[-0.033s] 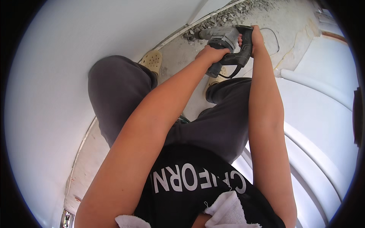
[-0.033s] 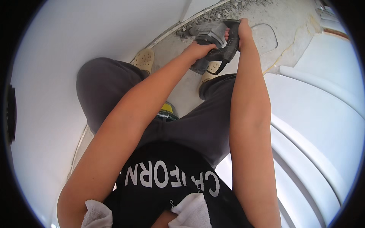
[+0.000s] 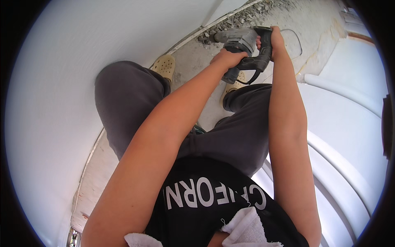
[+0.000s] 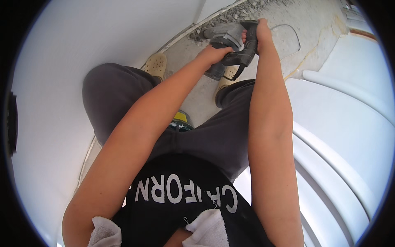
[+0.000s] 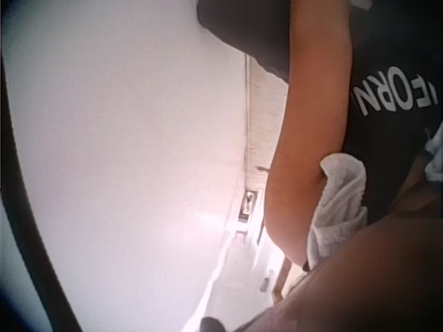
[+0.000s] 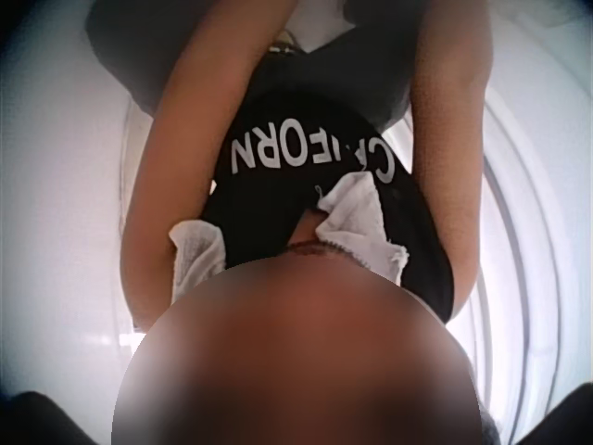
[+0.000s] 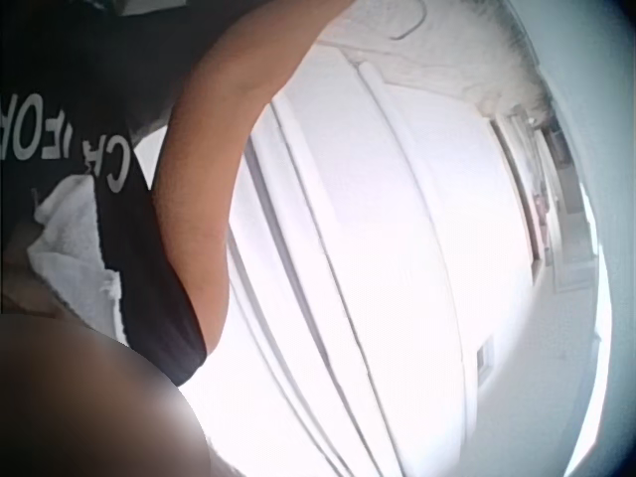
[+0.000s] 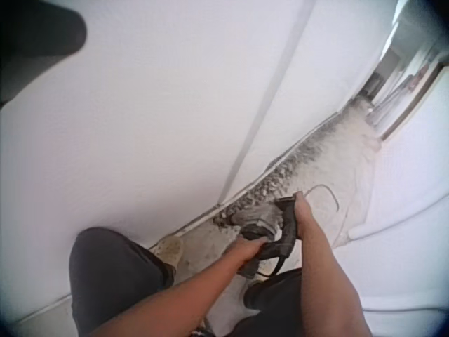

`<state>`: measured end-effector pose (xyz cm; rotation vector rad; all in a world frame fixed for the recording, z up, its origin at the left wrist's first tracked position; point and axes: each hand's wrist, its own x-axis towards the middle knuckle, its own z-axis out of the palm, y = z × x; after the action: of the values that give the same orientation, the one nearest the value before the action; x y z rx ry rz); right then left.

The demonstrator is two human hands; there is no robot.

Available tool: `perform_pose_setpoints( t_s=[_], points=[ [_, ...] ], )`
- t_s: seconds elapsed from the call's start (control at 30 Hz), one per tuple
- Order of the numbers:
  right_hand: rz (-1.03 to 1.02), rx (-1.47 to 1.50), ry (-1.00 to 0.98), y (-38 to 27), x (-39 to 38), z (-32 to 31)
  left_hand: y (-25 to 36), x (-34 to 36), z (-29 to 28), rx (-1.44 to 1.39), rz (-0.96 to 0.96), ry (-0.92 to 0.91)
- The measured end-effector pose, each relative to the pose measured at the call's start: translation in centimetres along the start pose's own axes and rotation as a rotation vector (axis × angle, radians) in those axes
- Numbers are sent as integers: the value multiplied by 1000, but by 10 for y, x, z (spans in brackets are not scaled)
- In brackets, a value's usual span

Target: The person kneels on the floor and uses an angle grinder to remove material along the junction between a white wall and the floor. The tool is guided along the seam, producing dust and debris as the person progresses along the edge.

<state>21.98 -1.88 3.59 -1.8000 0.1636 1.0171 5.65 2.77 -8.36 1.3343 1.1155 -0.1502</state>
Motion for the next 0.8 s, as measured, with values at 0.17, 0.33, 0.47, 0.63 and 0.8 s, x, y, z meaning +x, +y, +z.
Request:
perform_pose_setpoints(
  t_s=[0.17,0.33,0.47,0.63,0.8],
  points=[
    [-114,-41,-22,3,-7,7,-6,-6,0,-179,76,-80],
    [-213,-97,-32,-3,-14,20,0,-27,-13,-303,41,-122],
    [-167,-229,28,-28,-4,35,10,-40,-12,-500,115,-174],
    [-419,-389,168,-31,10,57,15,-42,-26,-589,105,-204],
    [-414,-557,85,-28,9,80,3,-40,-39,-654,39,-239]
  ],
)
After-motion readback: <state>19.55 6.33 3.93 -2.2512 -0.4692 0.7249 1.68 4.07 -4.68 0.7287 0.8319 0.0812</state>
